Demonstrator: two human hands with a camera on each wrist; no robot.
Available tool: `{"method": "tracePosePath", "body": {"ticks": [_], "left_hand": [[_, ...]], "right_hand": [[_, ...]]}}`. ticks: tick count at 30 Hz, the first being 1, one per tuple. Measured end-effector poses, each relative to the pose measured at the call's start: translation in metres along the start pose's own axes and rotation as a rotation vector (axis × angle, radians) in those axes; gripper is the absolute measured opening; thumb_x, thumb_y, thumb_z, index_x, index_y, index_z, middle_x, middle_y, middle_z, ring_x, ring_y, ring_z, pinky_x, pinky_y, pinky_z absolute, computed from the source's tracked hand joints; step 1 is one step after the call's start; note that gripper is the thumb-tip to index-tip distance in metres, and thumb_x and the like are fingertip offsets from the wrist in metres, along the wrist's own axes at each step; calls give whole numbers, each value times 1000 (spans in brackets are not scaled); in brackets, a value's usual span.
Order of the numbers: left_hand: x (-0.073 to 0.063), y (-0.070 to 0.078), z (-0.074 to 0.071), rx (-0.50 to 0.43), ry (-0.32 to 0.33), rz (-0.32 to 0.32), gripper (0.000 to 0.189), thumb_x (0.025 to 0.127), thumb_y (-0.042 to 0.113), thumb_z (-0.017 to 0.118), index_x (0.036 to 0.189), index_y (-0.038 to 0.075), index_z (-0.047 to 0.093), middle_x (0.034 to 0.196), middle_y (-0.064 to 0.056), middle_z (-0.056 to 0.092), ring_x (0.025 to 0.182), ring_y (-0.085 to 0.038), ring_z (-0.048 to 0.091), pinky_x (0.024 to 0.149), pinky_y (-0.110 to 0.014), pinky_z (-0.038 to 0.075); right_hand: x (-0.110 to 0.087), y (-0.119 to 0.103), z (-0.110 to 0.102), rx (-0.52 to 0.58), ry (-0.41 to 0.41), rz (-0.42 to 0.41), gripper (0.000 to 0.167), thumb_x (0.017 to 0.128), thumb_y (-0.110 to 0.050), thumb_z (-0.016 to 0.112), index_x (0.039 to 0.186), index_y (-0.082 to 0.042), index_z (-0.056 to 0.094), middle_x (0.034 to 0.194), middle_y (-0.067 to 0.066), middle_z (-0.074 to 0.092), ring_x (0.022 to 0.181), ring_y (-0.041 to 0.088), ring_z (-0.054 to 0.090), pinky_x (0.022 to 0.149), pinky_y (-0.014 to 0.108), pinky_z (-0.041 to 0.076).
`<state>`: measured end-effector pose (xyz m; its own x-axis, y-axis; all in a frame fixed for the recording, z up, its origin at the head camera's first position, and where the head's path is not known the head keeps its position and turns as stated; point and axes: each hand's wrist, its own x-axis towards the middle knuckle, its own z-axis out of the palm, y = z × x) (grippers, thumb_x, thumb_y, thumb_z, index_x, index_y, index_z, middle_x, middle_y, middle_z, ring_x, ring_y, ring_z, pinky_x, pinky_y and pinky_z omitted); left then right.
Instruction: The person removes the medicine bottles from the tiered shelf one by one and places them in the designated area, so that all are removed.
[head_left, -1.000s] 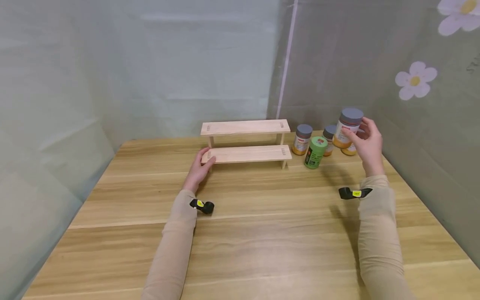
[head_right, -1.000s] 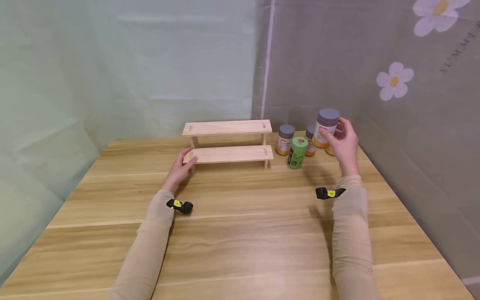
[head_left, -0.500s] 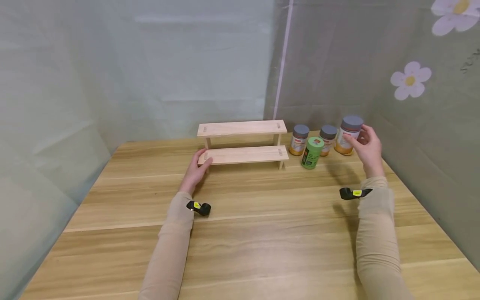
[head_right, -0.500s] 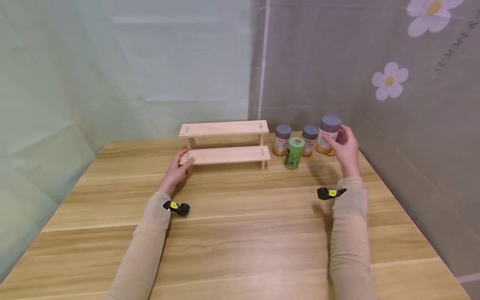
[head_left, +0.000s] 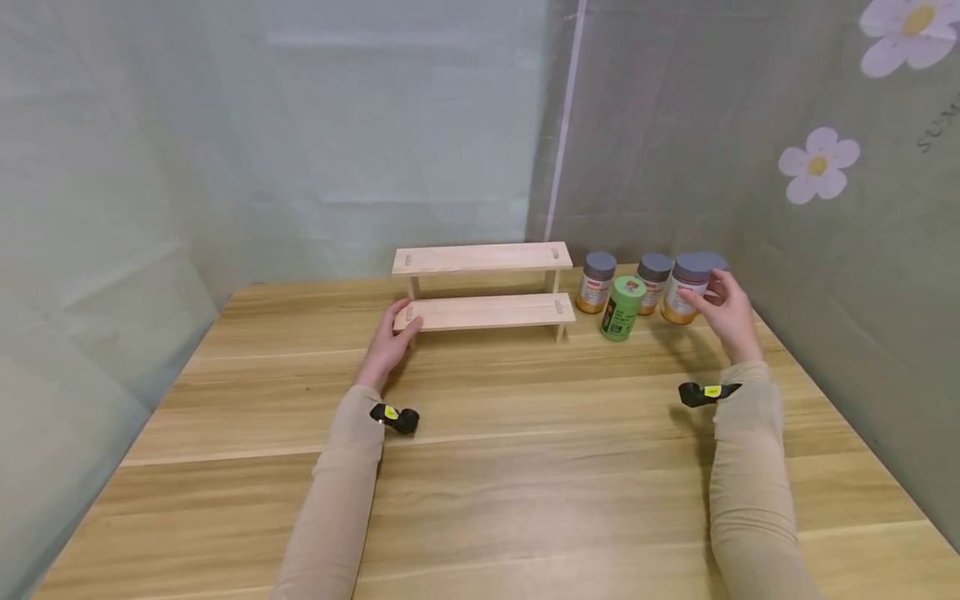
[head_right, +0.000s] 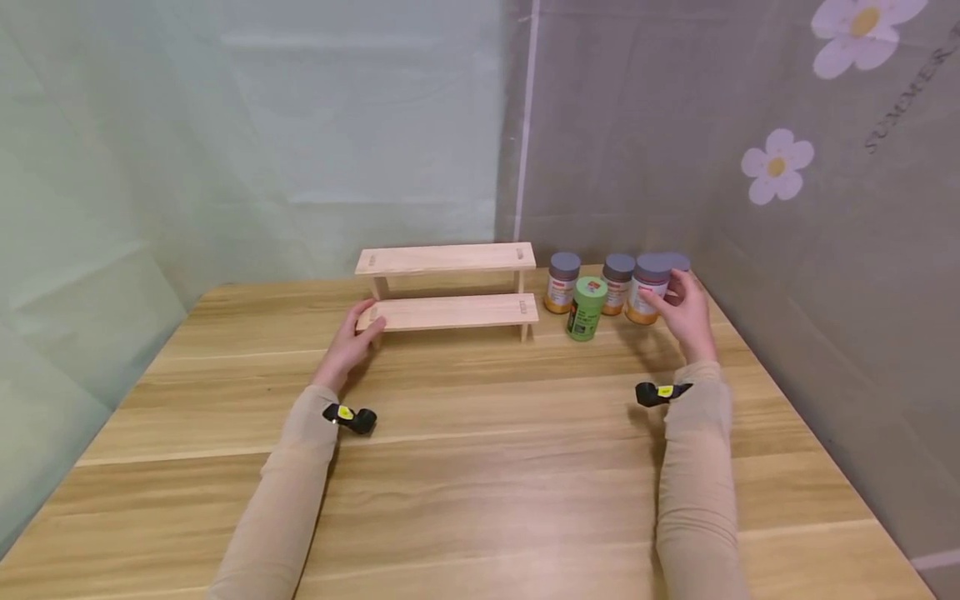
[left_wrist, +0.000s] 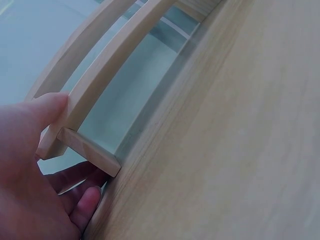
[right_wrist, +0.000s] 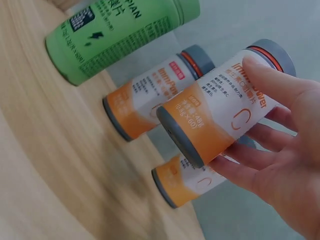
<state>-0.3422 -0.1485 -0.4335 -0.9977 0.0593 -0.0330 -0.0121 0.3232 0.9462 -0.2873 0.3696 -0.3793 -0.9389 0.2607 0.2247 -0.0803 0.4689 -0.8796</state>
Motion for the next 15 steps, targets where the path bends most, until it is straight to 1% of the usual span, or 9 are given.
{"method": "tracePosePath", "body": {"ticks": [3,5,6,8,11,13,15], "left_hand": [[-1,0,0,-4,2,1,62,98,38,53,153,24,25,163,-8,18,150,-28,17,123,-47,11],[0,1,0,-8,3,2,62,98,38,53,153,24,26,163,-8,18,150,-28,17,123,-48,11],[0,1,-1,-7,3,1,62,98,38,53,152,24,26,163,-8,19,149,-28,18,123,-48,11],[0,1,-1,-4,4,1,62,98,38,53,152,25,26,162,-8,19,149,-29,18,123,-48,11],[1,0,-1,5,5,5,62,98,38,54,152,24,26,162,-9,19,149,-29,19,123,-48,12],[2,-1,0,17,3,4,63,98,38,54,152,24,26,162,-9,19,149,-29,18,123,-49,12],[2,-2,0,28,3,3,63,98,38,53,153,23,26,163,-9,19,150,-30,18,123,-50,12]], "right_hand": [[2,6,1,-19,-12,-26,68,92,-27,65,146,-2,33,122,-6,52,97,-9,48,80,6,42],[3,10,2,-40,-26,-38,68,92,-27,65,146,-2,33,122,-8,51,100,-8,47,86,9,42],[4,11,2,-48,-37,-43,67,93,-27,65,146,-1,33,123,-7,50,103,-7,47,90,12,42],[5,14,3,-58,-62,-47,69,93,-28,65,147,-2,32,130,1,49,110,-2,47,99,22,43],[6,18,4,-55,-90,-45,70,94,-28,63,149,-3,29,138,14,44,118,5,46,107,38,41],[6,21,4,-50,-96,-48,69,94,-29,63,149,-3,29,140,16,43,120,5,46,109,43,40],[5,23,3,-52,-98,-62,68,94,-28,62,148,-3,29,137,13,45,118,1,45,108,41,40]]}}
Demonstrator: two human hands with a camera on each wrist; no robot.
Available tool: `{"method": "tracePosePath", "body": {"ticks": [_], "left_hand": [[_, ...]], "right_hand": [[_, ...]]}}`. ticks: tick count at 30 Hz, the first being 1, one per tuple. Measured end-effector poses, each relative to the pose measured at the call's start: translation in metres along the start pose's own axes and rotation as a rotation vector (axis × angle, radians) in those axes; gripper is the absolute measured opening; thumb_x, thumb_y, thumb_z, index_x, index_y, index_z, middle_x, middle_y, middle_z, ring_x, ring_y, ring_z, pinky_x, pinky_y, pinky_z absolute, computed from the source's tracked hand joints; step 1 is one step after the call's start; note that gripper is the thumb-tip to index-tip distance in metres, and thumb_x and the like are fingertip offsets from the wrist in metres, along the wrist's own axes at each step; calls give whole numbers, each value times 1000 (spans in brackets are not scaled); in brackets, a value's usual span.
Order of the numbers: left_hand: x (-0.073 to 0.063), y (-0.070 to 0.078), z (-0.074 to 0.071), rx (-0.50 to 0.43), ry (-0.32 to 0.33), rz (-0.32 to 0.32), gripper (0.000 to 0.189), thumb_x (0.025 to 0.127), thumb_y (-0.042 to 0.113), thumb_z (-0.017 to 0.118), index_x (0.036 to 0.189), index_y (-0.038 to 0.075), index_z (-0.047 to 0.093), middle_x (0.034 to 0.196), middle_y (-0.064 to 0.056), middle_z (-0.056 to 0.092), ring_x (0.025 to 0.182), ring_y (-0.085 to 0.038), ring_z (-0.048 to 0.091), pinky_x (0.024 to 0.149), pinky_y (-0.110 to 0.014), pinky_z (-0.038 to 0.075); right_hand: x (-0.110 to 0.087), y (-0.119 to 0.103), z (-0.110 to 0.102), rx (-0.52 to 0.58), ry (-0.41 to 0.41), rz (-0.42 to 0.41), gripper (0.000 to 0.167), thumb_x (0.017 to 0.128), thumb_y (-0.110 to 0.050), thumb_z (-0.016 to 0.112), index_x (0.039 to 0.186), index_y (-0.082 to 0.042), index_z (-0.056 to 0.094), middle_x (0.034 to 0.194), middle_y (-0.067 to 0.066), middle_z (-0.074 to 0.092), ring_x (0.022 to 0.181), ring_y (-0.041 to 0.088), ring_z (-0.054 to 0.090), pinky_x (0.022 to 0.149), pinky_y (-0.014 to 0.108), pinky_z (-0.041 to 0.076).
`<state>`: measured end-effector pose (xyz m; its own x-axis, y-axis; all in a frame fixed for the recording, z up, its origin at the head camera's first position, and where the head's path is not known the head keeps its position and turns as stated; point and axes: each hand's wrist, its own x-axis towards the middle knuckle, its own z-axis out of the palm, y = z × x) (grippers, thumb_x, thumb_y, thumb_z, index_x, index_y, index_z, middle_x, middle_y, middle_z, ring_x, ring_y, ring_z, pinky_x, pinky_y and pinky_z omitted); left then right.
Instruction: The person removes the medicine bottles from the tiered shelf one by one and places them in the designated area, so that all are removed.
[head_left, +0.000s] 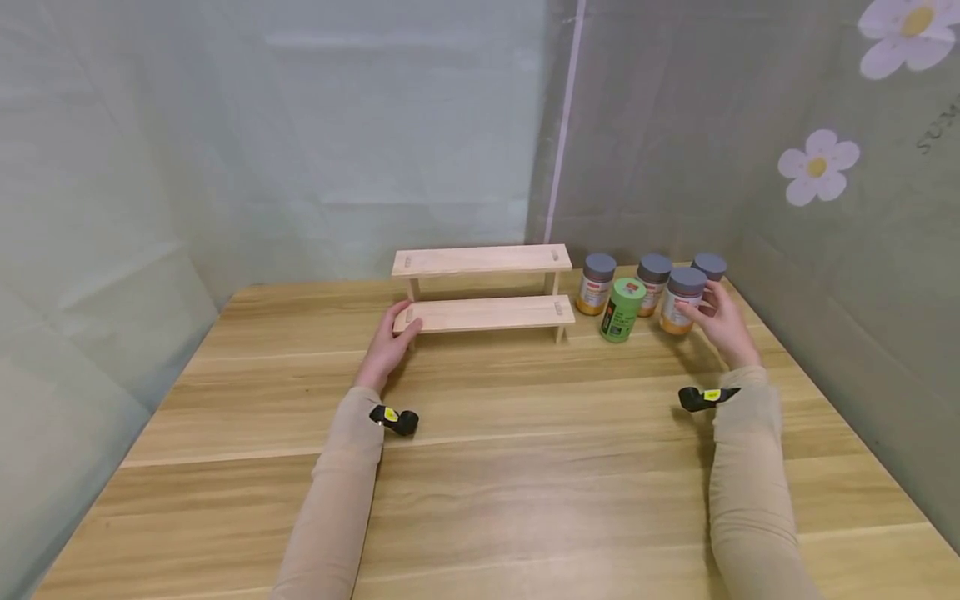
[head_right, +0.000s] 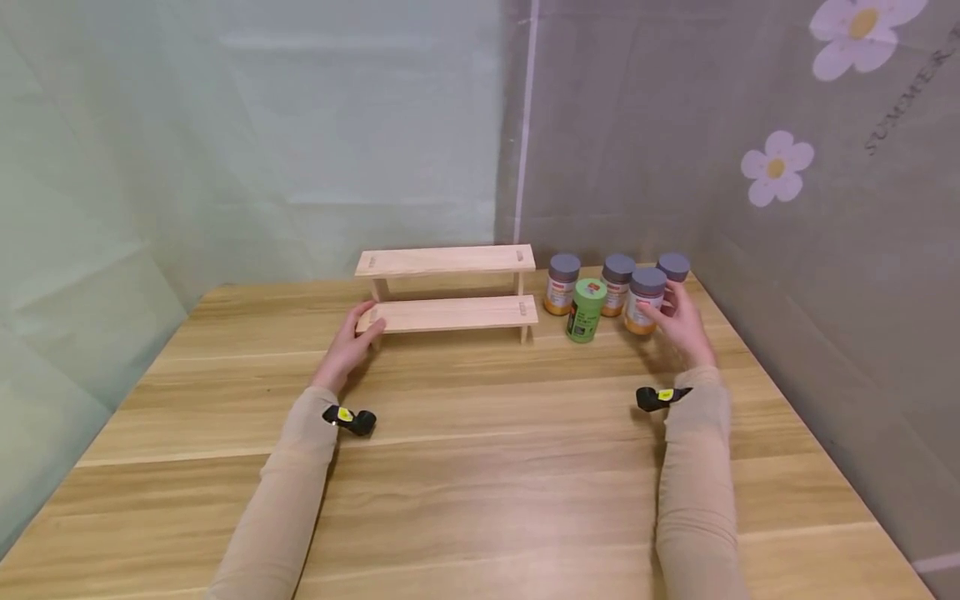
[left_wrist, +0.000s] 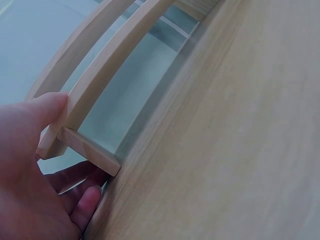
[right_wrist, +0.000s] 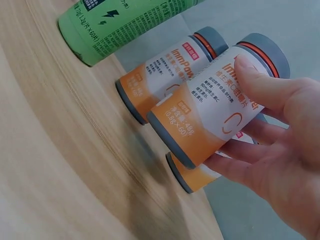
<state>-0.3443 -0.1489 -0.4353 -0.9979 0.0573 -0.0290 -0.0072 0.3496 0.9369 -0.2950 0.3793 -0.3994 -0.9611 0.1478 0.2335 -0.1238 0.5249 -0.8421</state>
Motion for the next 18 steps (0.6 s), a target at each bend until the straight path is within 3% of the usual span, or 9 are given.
{"method": "tracePosePath", "body": {"ticks": [2,4,6,9,12,14,18], "left_hand": [[0,0,0,6,0,-3,62,98,39,53,152,24,26,163,-9,18,150,-30,17,123,-50,12],[0,0,0,6,3,-2,62,98,39,53,152,24,26,162,-9,19,150,-29,18,123,-50,12],[0,0,1,5,3,0,62,98,39,53,152,24,26,162,-9,20,149,-29,19,123,-50,13],[0,-1,1,4,3,4,62,98,38,53,152,24,26,162,-9,21,149,-29,19,123,-49,13],[0,-1,1,6,-1,7,62,98,39,53,152,24,26,162,-9,20,149,-29,19,123,-50,13],[0,-1,1,10,-3,7,62,99,39,52,153,24,25,162,-9,20,149,-30,18,123,-50,13],[-1,0,1,-1,-5,-4,62,99,39,52,153,25,24,162,-9,19,149,-29,18,123,-50,12]], "right_hand": [[-1,2,-1,-8,-3,-15,66,95,-27,62,147,-2,31,132,4,48,114,-4,44,106,34,42],[-2,3,-1,-10,-12,-28,64,95,-23,62,147,-1,31,131,2,47,114,-4,44,107,36,42],[-2,5,-1,-19,-22,-24,64,95,-22,61,147,-1,30,133,4,47,116,0,45,108,39,41],[-2,7,0,-14,-35,-11,65,96,-22,61,149,-2,28,140,18,42,126,19,46,111,53,36],[-2,8,0,-7,-38,0,67,95,-24,62,149,-4,28,140,15,42,129,24,44,111,52,36],[-2,8,0,-2,-40,-2,67,94,-23,63,149,-6,29,138,10,45,126,18,46,110,46,39],[-2,9,-1,10,-66,-11,67,94,-22,63,150,-8,29,132,-1,47,117,1,45,98,20,43]]}}
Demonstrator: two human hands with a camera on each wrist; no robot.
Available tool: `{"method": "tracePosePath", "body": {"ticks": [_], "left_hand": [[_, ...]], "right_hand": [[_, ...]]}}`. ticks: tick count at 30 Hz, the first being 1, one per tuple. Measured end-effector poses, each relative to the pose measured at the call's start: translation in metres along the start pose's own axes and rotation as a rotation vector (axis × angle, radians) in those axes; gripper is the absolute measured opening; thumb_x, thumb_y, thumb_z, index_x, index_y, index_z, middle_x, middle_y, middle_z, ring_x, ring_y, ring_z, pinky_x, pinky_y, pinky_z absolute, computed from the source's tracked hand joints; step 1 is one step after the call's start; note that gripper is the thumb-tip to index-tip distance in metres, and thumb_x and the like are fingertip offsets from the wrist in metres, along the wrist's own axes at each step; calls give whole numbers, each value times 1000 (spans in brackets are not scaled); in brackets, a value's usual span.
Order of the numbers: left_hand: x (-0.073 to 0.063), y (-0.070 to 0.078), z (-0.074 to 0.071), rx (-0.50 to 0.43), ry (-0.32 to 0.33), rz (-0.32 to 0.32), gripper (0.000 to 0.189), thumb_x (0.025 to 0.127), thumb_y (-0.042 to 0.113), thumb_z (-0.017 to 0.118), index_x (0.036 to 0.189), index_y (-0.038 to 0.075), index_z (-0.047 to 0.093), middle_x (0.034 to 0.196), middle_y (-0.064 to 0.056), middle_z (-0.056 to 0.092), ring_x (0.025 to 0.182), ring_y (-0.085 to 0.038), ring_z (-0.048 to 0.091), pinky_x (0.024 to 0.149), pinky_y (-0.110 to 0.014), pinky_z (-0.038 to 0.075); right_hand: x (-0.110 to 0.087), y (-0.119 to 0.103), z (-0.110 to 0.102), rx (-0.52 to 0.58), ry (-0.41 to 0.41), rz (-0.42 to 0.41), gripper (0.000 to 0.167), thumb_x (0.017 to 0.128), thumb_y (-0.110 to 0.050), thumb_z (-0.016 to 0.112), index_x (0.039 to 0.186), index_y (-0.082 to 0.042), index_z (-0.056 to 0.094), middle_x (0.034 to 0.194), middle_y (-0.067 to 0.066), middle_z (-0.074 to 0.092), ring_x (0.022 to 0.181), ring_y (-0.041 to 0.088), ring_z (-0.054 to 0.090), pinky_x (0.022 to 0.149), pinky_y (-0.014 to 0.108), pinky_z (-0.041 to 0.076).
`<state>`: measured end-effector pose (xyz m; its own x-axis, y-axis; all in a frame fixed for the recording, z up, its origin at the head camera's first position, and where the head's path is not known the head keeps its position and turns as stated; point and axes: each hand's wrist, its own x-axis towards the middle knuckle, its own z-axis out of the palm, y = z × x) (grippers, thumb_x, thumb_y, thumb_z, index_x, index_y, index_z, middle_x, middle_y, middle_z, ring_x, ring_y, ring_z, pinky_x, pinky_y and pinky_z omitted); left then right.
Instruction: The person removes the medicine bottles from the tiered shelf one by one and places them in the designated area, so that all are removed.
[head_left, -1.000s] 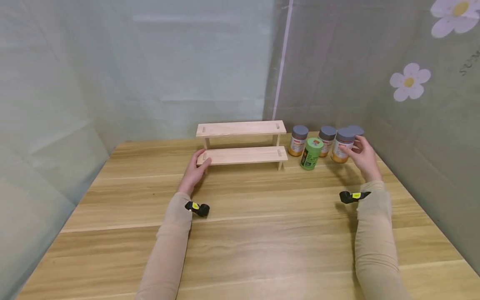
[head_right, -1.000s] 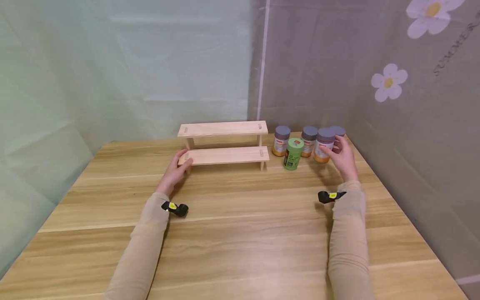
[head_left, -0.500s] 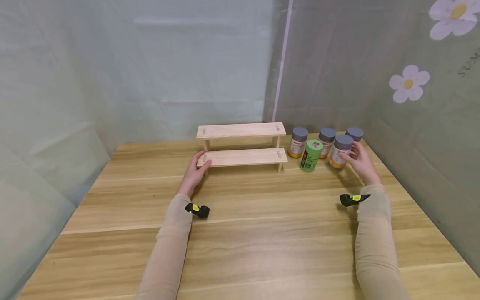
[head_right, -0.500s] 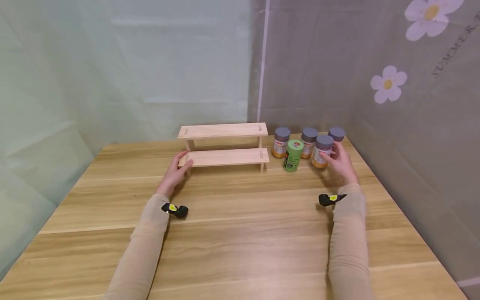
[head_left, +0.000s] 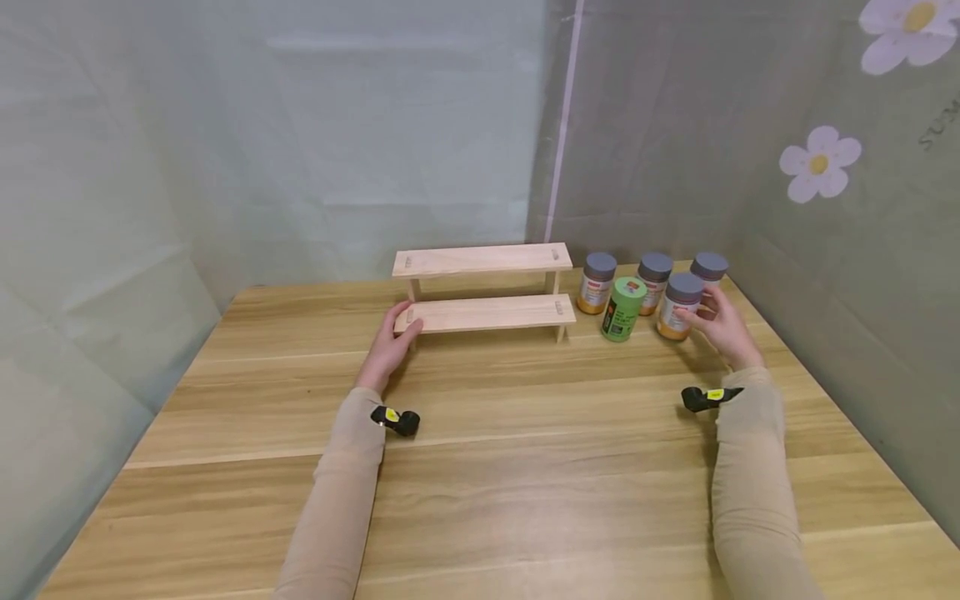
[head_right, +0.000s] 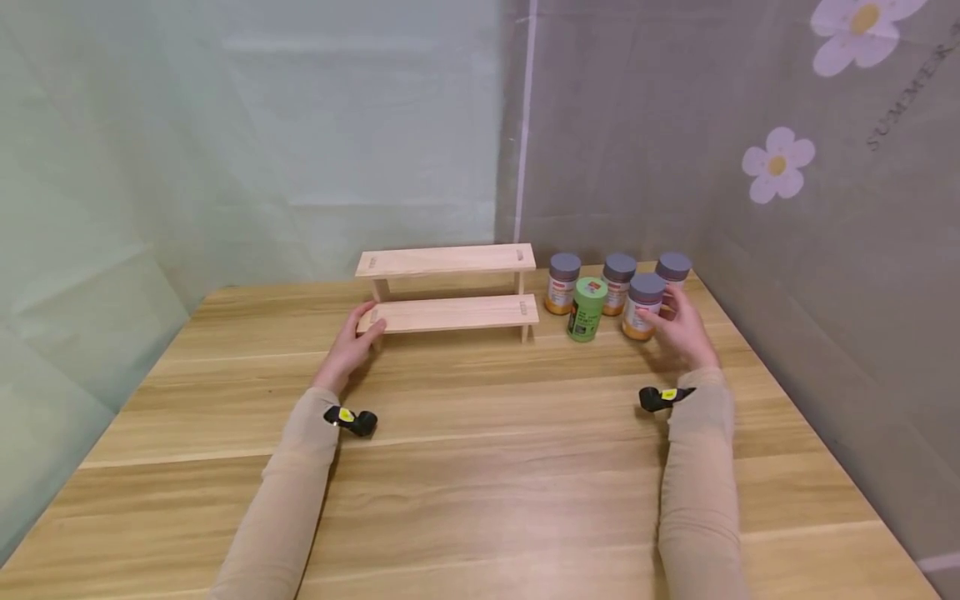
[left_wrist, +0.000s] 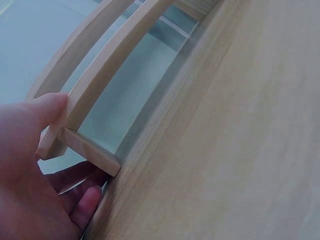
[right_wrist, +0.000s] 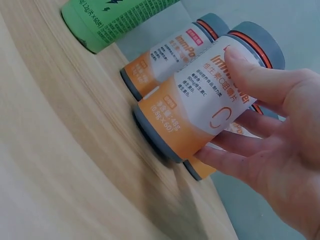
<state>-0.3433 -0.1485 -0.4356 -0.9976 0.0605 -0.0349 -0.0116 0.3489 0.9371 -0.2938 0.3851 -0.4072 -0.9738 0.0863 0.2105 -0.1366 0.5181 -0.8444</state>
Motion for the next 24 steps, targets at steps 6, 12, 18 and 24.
{"method": "tracePosePath", "body": {"ticks": [6,12,18,24], "left_hand": [[0,2,-1,-8,10,11,60,99,38,52,152,25,26,162,-9,20,149,-29,18,123,-50,13],[0,1,-1,6,11,34,60,99,37,52,152,22,27,162,-10,20,150,-30,16,123,-49,11],[-3,0,-1,17,-1,-27,63,99,43,51,153,29,23,164,-5,13,151,-29,13,122,-54,10],[-3,1,-1,13,3,-24,62,98,42,51,153,28,24,164,-7,15,151,-30,15,122,-54,11]], "right_hand": [[-3,1,-4,79,-77,-6,68,97,-19,58,154,-12,21,135,2,45,119,3,44,87,6,40],[-7,6,-6,119,-112,17,70,97,-19,59,154,-10,20,121,-18,44,110,-4,44,86,7,40],[-11,8,-7,159,-150,-17,65,97,-15,58,151,-10,23,116,-25,44,106,-8,44,86,6,40],[-13,9,-9,209,-170,-52,59,97,-14,57,148,-16,28,115,-25,46,104,-10,47,85,6,42]]}}
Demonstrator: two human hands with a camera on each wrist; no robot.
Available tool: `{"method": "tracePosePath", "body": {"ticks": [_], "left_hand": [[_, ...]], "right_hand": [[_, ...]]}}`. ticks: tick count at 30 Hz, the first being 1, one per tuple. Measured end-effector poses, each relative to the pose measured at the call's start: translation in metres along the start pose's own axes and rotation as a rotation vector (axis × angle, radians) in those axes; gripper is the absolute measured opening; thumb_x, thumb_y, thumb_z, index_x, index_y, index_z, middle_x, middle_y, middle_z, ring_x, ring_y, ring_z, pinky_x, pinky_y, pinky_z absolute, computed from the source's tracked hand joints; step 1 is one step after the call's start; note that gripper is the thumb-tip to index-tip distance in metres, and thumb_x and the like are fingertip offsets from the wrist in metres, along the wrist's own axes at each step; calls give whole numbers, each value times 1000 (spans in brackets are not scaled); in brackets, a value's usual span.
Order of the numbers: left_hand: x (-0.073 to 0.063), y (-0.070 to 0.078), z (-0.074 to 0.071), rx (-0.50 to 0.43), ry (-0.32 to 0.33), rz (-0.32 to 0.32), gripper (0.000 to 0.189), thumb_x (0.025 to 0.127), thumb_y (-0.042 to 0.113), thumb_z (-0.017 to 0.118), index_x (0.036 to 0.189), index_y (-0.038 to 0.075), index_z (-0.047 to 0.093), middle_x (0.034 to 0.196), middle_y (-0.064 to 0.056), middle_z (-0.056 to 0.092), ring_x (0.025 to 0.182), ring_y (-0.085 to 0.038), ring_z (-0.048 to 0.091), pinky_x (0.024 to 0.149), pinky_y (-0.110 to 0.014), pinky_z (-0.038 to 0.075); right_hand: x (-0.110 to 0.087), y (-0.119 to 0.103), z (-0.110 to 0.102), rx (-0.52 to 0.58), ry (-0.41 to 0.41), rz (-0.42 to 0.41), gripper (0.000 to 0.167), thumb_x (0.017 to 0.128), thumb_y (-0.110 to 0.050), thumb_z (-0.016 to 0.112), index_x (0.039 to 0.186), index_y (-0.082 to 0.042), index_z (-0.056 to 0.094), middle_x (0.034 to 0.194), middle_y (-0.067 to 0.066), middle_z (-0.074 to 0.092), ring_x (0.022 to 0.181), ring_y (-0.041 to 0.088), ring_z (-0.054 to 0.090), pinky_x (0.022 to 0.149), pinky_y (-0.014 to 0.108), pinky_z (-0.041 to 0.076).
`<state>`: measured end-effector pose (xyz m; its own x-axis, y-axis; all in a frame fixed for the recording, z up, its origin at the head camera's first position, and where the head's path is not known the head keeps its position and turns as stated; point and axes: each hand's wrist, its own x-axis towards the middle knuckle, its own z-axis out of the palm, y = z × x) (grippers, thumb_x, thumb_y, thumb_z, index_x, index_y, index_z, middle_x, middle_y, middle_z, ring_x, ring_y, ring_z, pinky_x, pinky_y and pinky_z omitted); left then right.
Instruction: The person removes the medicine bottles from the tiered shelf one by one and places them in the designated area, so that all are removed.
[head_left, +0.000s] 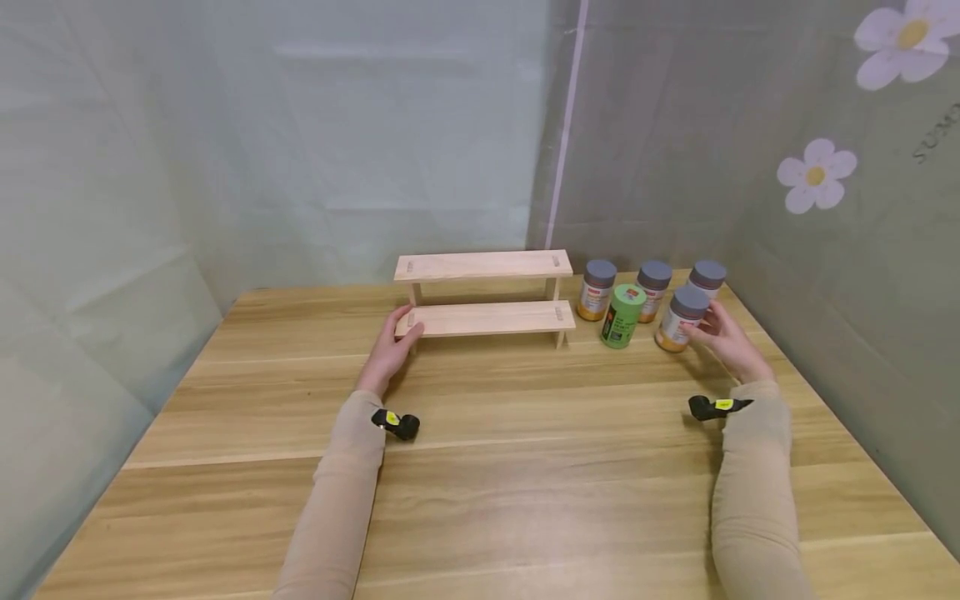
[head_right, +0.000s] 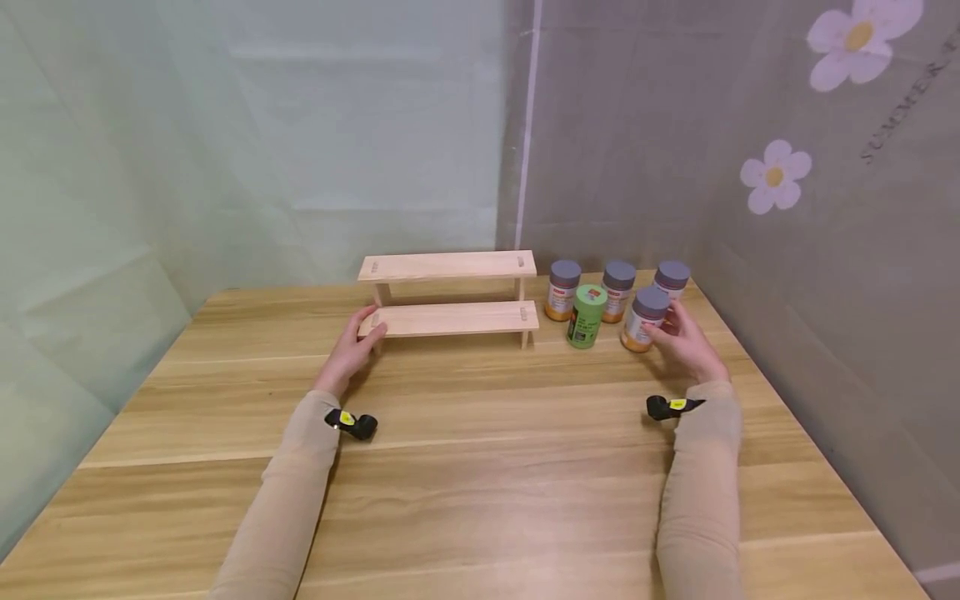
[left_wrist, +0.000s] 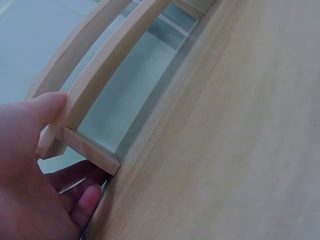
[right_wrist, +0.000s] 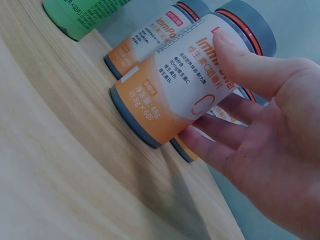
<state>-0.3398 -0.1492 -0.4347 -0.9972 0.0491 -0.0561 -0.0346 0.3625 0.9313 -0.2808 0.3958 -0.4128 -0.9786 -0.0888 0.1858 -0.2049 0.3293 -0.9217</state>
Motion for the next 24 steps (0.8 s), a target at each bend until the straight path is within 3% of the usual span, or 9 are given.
{"method": "tracePosePath", "body": {"ticks": [5,9,11,14,18,22,24], "left_hand": [[0,0,1,4,1,14,62,99,41,51,153,27,24,164,-8,15,151,-31,14,122,-54,11],[-1,2,1,3,-5,13,62,99,41,51,153,27,24,164,-8,14,151,-31,12,122,-54,10],[-2,2,1,-5,-4,10,61,99,41,51,152,28,25,164,-7,15,151,-30,13,122,-54,10],[-2,4,3,-19,-3,14,61,99,40,52,152,26,25,163,-8,16,151,-30,14,122,-53,11],[-2,5,7,-32,-8,15,61,99,38,52,152,25,26,163,-9,17,150,-30,15,123,-52,12],[-1,4,10,-34,-6,22,60,99,36,52,152,24,26,163,-10,18,150,-30,16,123,-51,12],[-1,4,12,-42,-11,32,60,99,35,53,152,23,26,162,-10,19,150,-30,17,123,-51,12]], "right_hand": [[-6,1,-3,130,8,71,59,99,-17,54,150,-22,24,127,-11,45,109,-6,45,88,9,44],[-10,-2,-8,83,85,60,58,101,-21,51,152,-20,23,140,1,39,114,-5,42,86,6,40],[-10,-7,-9,57,130,16,57,101,-21,51,151,-15,26,139,-2,43,113,-6,43,85,6,39],[-9,-18,-12,125,197,-49,53,99,-16,54,147,-10,32,129,-11,51,110,-7,47,87,6,39],[-10,-37,-16,175,307,-65,49,97,-18,57,143,-14,39,119,-17,54,120,1,46,91,6,36],[-11,-58,-14,81,424,-34,51,95,-24,61,142,-16,42,120,-17,53,125,7,44,91,5,37],[-10,-69,-12,-28,462,-10,53,96,-28,58,144,-14,40,129,-7,54,130,12,44,104,12,36]]}}
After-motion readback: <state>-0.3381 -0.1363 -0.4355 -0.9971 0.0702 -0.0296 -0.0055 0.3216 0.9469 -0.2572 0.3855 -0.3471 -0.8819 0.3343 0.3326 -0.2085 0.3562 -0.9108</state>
